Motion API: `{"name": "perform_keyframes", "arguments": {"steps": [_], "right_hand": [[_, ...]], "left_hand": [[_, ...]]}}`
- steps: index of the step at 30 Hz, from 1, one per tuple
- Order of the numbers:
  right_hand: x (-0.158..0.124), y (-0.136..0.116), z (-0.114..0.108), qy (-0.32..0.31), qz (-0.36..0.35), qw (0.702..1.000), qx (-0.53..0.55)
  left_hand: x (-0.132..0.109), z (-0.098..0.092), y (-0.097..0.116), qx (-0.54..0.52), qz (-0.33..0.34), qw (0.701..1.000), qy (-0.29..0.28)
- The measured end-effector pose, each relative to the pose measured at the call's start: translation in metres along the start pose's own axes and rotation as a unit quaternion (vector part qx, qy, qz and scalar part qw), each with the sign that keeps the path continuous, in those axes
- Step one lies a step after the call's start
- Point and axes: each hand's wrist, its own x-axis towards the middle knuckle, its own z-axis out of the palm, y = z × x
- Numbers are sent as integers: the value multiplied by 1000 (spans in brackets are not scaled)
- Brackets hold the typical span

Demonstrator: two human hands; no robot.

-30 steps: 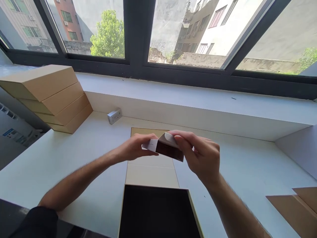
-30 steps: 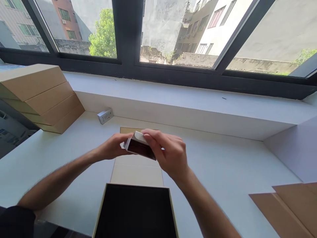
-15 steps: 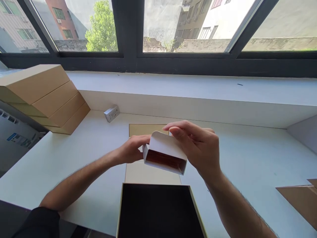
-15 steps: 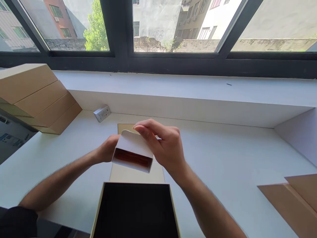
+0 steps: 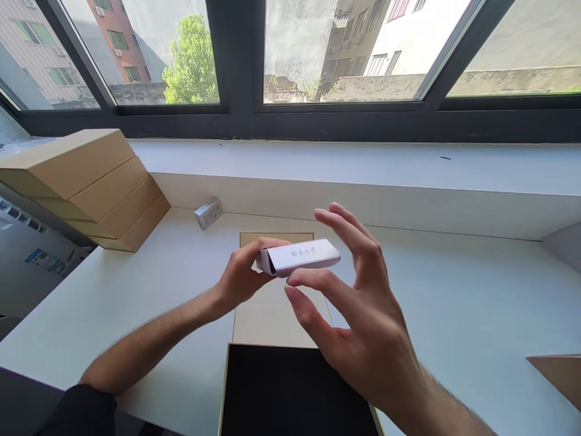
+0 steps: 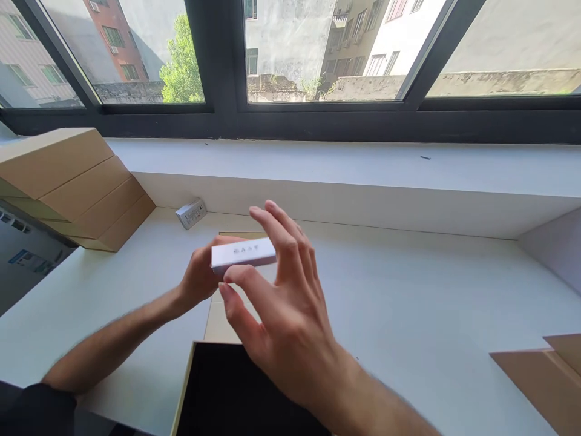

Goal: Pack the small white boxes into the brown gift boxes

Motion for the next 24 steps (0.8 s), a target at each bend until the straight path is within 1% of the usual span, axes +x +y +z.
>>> {"name": "perform_keyframes", "arguments": {"steps": [1, 3, 6, 9, 13, 16, 18, 20, 22, 24], "right_hand": [[-2, -2, 3, 13, -6, 1000, -12], [-4, -4, 10, 43, -27, 998, -48], [-6, -1, 16, 67, -38, 992, -102], [-5, 2, 17, 56, -19, 992, -115], [-5, 1, 17, 13, -7, 997, -73], [-7, -1, 22, -41, 39, 998, -38], [-9, -1, 28, -80, 85, 993, -6], [-12, 2, 35, -109, 140, 983, 50], [-14, 7, 41, -121, 191, 966, 122], [-13, 14, 46, -110, 231, 948, 190]], "left_hand": [[-1, 2, -1, 26, -10, 999, 34], [-3, 3, -2, 64, -14, 995, 72], [-3, 4, -4, 78, 27, 994, 76], [-2, 3, -5, 95, 64, 991, 76], [0, -2, -10, 151, 122, 977, 83], [3, -9, -13, 218, 170, 959, 69], [5, -14, -13, 289, 192, 935, 69], [8, -18, -11, 360, 206, 907, 79], [11, -20, -8, 407, 214, 884, 89], [11, -21, -5, 431, 218, 871, 93]]}}
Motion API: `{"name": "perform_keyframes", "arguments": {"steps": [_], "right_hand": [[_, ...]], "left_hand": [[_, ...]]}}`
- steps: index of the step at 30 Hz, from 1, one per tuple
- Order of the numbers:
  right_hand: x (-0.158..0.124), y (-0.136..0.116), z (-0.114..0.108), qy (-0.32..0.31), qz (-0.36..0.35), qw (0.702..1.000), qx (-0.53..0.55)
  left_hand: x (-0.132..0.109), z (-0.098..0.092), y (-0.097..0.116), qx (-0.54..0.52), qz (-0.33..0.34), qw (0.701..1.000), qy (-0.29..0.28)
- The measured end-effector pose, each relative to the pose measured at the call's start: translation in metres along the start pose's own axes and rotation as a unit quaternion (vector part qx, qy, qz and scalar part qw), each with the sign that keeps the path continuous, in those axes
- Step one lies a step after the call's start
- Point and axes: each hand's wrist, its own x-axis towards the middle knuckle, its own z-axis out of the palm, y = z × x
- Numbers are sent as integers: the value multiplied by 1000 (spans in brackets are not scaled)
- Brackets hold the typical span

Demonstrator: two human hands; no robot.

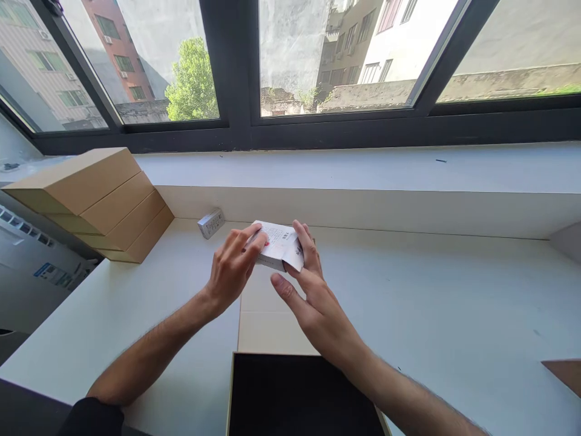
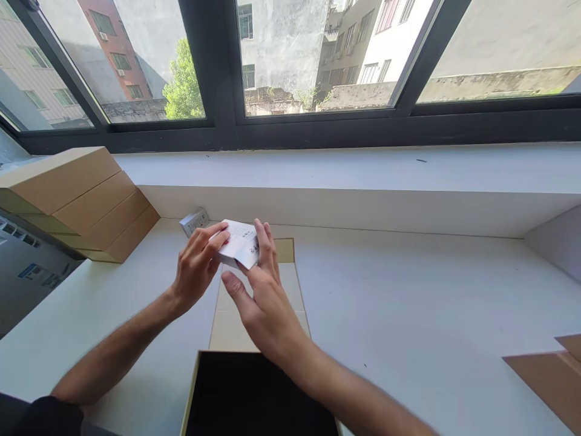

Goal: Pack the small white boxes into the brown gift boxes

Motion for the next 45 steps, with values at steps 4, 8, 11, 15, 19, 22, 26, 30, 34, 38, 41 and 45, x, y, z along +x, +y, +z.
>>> {"name": "perform_keyframes", "arguments": {"steps": [4, 8, 11, 15, 19, 22, 26, 30, 34, 38, 41, 45], "right_hand": [[9, 9, -6, 36, 42, 993, 106], [15, 12, -14, 14, 72, 985, 156], [19, 15, -16, -7, 100, 975, 199], [23, 22, -15, -3, 103, 971, 214], [24, 24, -10, 34, 108, 970, 215], [22, 22, -5, 57, 117, 962, 242], [21, 21, -4, 84, 93, 958, 258], [23, 22, -14, 59, 29, 969, 238], [25, 19, -22, 47, 30, 976, 209], [20, 13, -16, 124, -10, 983, 136], [18, 12, -15, 161, -73, 980, 88], [20, 14, -36, 111, -156, 979, 74]], "left_hand": [[1, -5, 5, 24, 16, 1000, -3], [1, -6, 5, 35, 22, 999, -9], [2, -6, 1, 30, 21, 999, -15], [4, -4, -4, 19, 23, 999, -20], [3, -3, -4, -10, 14, 999, -29], [2, -2, -3, -4, 15, 1000, -27], [3, -3, -2, -9, 15, 1000, -22], [5, -7, -8, -31, 7, 999, -14], [5, -8, -14, -58, -5, 998, -10], [4, -6, -12, -91, -16, 996, -4], [3, -6, -9, -142, -42, 989, -2], [4, -6, -13, -279, -107, 954, -39]]}}
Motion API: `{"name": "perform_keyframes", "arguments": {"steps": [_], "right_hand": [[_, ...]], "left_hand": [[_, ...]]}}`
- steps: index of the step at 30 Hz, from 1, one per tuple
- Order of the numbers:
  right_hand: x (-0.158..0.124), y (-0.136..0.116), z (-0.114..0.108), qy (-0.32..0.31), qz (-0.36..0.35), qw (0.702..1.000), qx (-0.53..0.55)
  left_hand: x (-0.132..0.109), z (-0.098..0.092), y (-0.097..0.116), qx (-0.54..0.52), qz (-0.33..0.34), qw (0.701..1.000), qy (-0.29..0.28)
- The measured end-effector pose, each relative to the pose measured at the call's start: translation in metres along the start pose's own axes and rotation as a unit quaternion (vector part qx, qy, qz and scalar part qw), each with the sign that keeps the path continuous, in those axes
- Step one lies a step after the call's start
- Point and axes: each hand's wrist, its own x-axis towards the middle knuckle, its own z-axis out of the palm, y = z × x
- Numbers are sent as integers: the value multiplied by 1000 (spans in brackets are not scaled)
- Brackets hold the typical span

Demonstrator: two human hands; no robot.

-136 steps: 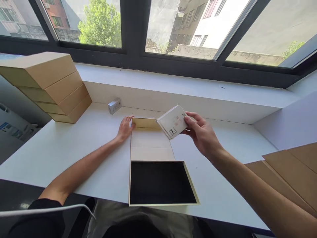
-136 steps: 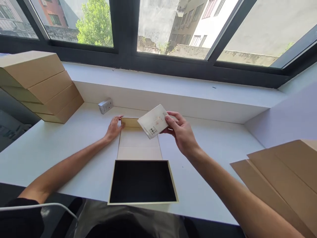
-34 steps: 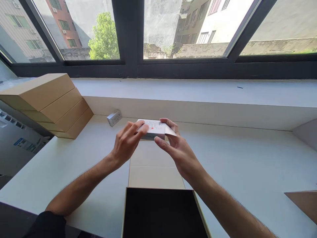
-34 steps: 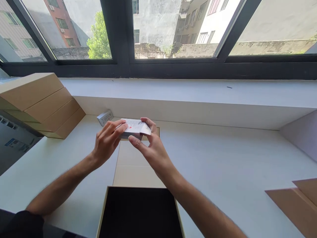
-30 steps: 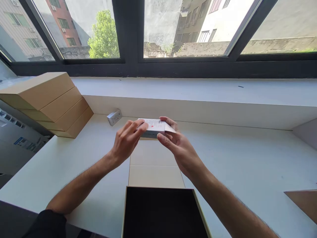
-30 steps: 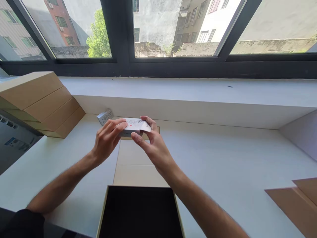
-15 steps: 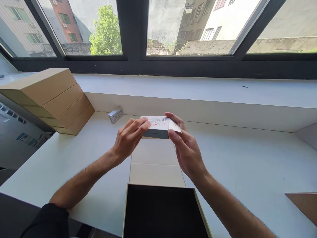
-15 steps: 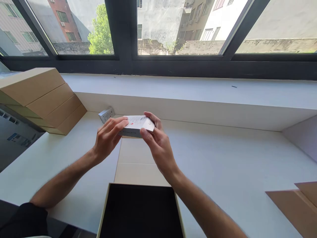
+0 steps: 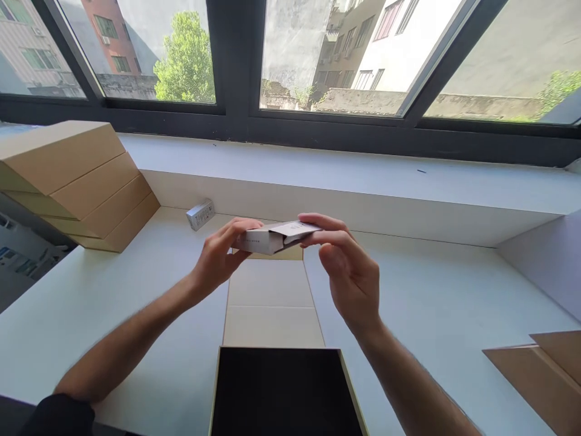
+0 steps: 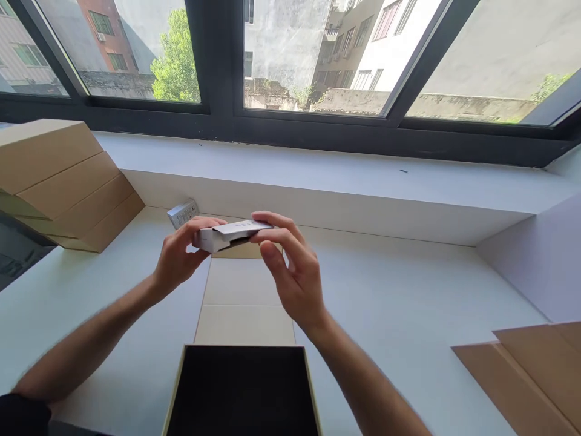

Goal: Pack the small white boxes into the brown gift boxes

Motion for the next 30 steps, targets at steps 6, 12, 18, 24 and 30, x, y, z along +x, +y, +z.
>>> {"name": "perform_keyframes", "arguments": {"steps": [6, 12, 18, 24, 30], "right_hand": [[13, -10, -38, -167, -151, 963, -147], [11, -28, -45, -276, -179, 917, -227], [-1, -42, -36, -332, -134, 865, -350], [1, -42, -32, -383, -89, 861, -324], [-2, -44, -36, -411, -44, 866, -282]], "left_hand": [[6, -16, -10, -167, -66, 968, -177], [10, -24, -5, -184, -37, 935, -302], [14, -29, -3, -144, -30, 930, -337], [19, -34, -1, -151, -49, 921, -355], [19, -32, 2, -168, -53, 902, -394]]}}
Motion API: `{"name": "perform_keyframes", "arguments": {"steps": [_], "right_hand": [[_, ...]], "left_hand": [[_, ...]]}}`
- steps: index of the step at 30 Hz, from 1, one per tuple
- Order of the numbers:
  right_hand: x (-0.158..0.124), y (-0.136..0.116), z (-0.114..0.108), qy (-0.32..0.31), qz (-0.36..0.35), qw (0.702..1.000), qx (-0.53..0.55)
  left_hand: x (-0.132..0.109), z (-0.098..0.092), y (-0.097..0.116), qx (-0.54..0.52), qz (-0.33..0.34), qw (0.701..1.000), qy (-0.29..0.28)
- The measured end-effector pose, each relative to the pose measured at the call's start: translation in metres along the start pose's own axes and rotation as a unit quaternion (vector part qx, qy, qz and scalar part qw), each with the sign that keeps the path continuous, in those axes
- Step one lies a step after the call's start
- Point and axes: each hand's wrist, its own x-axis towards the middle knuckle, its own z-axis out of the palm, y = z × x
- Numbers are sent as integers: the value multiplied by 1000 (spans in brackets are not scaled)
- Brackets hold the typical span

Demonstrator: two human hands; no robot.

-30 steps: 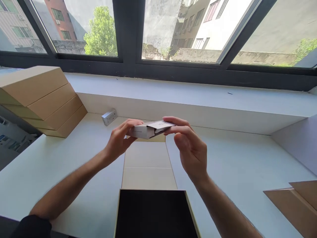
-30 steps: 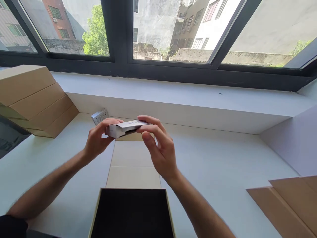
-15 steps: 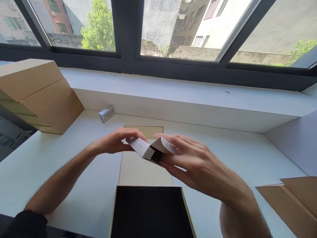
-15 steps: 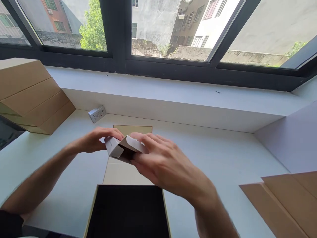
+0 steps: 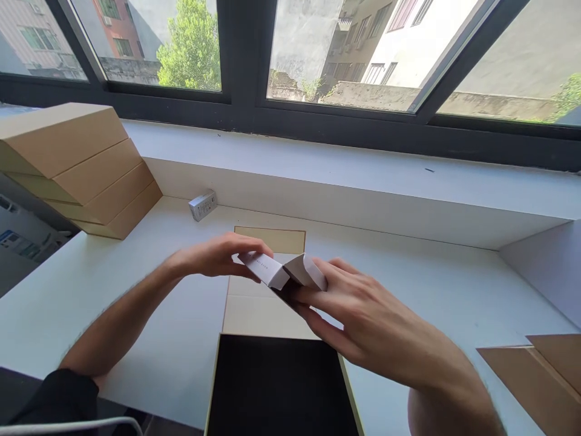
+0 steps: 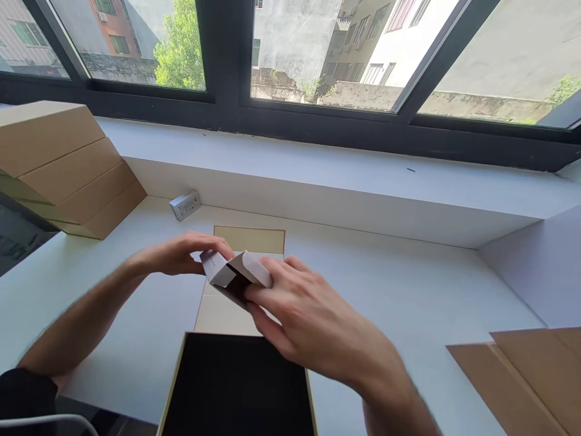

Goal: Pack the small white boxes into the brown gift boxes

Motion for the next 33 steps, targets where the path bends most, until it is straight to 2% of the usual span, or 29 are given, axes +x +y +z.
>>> {"name": "perform_keyframes", "arguments": {"steps": [6, 9, 12, 15, 18, 21, 23, 27, 30, 33], "right_hand": [[0, -6, 6, 45, -15, 999, -22], [1, -5, 4, 65, -28, 997, -9], [4, 0, 5, 152, -44, 987, 25], [10, 8, 12, 275, -83, 956, 60], [15, 11, 18, 336, -104, 934, 57], [16, 6, 17, 346, -61, 936, -27], [14, 2, 13, 318, -38, 944, -78], [11, -1, 6, 228, -91, 959, -145], [12, 1, 7, 250, -125, 949, -144], [13, 2, 7, 284, -119, 942, -131]], "left_hand": [[-4, -5, 0, 18, 7, 999, 30], [-3, -6, -4, -12, 10, 999, 42], [-1, -3, -11, -79, 3, 993, 86], [3, 4, -17, -141, 6, 981, 136], [5, 11, -19, -156, 1, 974, 165], [6, 12, -18, -147, 10, 973, 180], [5, 11, -17, -129, 23, 977, 170], [1, 5, -14, -81, 26, 987, 138], [-2, 0, -10, -62, 25, 990, 125], [-5, -2, -6, -39, 29, 993, 111]]}}
